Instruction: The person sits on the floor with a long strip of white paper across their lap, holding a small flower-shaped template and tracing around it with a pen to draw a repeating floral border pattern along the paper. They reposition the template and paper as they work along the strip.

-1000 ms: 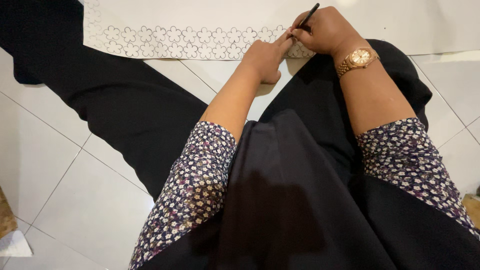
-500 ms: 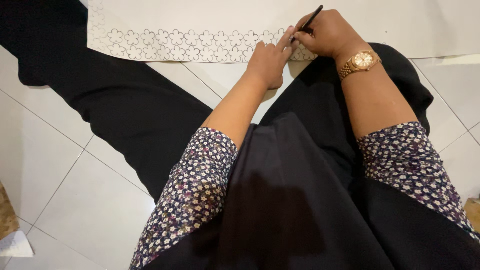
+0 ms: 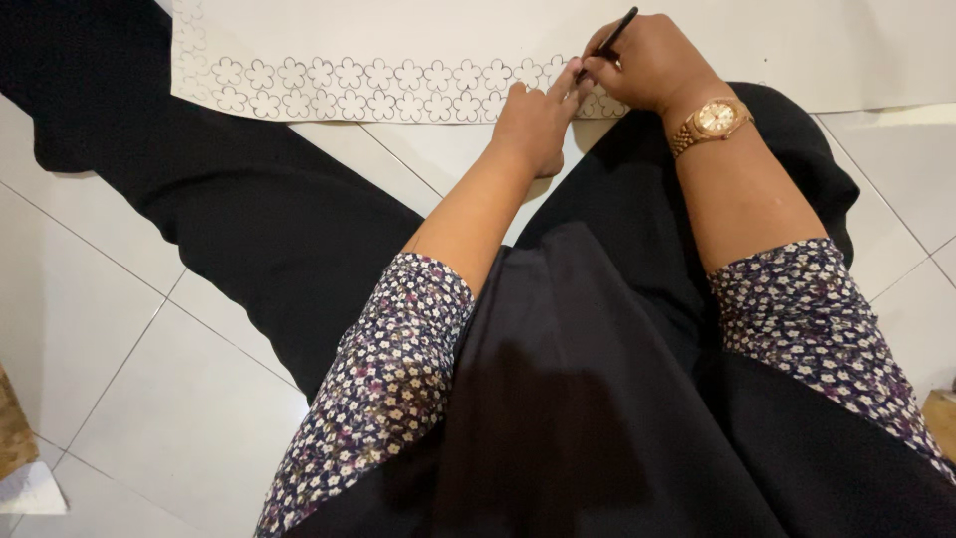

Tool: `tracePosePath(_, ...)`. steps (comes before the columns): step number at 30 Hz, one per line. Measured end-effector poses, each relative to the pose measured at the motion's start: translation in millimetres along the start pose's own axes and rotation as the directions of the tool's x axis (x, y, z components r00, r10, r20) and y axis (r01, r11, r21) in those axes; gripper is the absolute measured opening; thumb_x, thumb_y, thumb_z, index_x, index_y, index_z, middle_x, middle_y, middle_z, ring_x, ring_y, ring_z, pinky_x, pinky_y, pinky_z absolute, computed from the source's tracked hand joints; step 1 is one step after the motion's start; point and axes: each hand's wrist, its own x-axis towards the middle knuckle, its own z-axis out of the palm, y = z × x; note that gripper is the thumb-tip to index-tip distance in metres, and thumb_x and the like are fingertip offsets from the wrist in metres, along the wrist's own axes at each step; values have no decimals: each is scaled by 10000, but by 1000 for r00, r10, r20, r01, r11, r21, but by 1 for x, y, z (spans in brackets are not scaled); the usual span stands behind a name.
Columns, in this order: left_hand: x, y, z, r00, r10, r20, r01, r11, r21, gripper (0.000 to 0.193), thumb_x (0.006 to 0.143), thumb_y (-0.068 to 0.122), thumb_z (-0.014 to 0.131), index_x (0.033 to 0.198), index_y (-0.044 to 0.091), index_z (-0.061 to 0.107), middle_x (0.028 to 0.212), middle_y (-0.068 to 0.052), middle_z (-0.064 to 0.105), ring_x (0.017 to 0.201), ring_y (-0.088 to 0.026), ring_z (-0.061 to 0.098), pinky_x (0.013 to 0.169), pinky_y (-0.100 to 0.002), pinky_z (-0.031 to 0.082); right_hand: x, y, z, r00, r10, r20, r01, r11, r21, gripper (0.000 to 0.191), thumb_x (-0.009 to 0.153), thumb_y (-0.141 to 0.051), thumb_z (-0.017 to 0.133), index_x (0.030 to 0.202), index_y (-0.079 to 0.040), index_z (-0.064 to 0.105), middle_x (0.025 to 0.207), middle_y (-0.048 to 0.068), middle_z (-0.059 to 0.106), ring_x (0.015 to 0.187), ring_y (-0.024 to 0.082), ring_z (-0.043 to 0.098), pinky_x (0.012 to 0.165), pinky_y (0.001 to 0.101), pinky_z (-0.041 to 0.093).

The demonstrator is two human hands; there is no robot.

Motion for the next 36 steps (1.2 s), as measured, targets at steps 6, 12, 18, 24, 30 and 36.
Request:
tracePosePath(6, -2, 0, -2, 1000, -19, -20, 19, 1000, -12, 977, 772, 200, 670, 1643, 191, 227, 1703, -128, 138, 906, -239, 696, 851, -398, 461, 3, 3, 1, 998, -60, -29, 57, 995, -78, 179, 996, -234, 731, 1048, -73, 790, 877, 154, 744, 790, 346, 706, 745, 416, 571)
tracePosePath(12, -6, 4, -2, 996, -81, -46, 79, 996, -39, 939, 794, 149, 628, 1645, 244, 242, 1705, -156, 89, 1167, -238, 578, 980, -418, 408, 3, 7, 1, 998, -49, -25, 49, 999, -16, 195, 990, -238, 725, 1064, -65, 778, 893, 148, 743, 800, 326, 716, 744, 396, 573)
tracePosePath(18, -14, 4, -8, 987, -151, -54, 127, 940, -318, 949, 747, 60, 631, 1604, 347, 340, 1705, -136, -27, 1560, -299, 98, 1241, -516, 157, 5, 8, 3, 999, -36, -18, 35, 997, -74, 181, 990, -235, 727, 1051, -78, 792, 884, 146, 750, 793, 331, 714, 749, 403, 571)
tracePosePath(24, -17, 1, -14, 982, -183, -53, 148, 910, -387, 906, 752, 81, 637, 1573, 381, 394, 1700, -167, -88, 1574, -327, -112, 1261, -561, 77, 5, 7, 0, 996, -86, -14, 84, 993, -79, 177, 1010, -238, 715, 1013, -74, 782, 907, 134, 751, 794, 325, 713, 757, 398, 572)
tracePosePath(30, -16, -1, -12, 977, -194, -88, 144, 905, -399, 866, 766, 108, 640, 1559, 386, 428, 1702, -180, -73, 1574, -343, -114, 1262, -592, 48, 5, 4, -3, 999, -42, 15, 43, 997, -64, 174, 1019, -249, 722, 1043, -89, 787, 875, 134, 747, 787, 323, 713, 741, 401, 567)
tracePosePath(36, -17, -1, -8, 976, -201, -87, 150, 904, -400, 822, 802, 114, 630, 1546, 411, 444, 1714, -193, -55, 1585, -347, -110, 1271, -605, 25, 5, 4, -2, 999, -50, 4, 50, 997, -65, 179, 1013, -242, 736, 1069, -80, 789, 894, 143, 750, 800, 320, 717, 747, 395, 571)
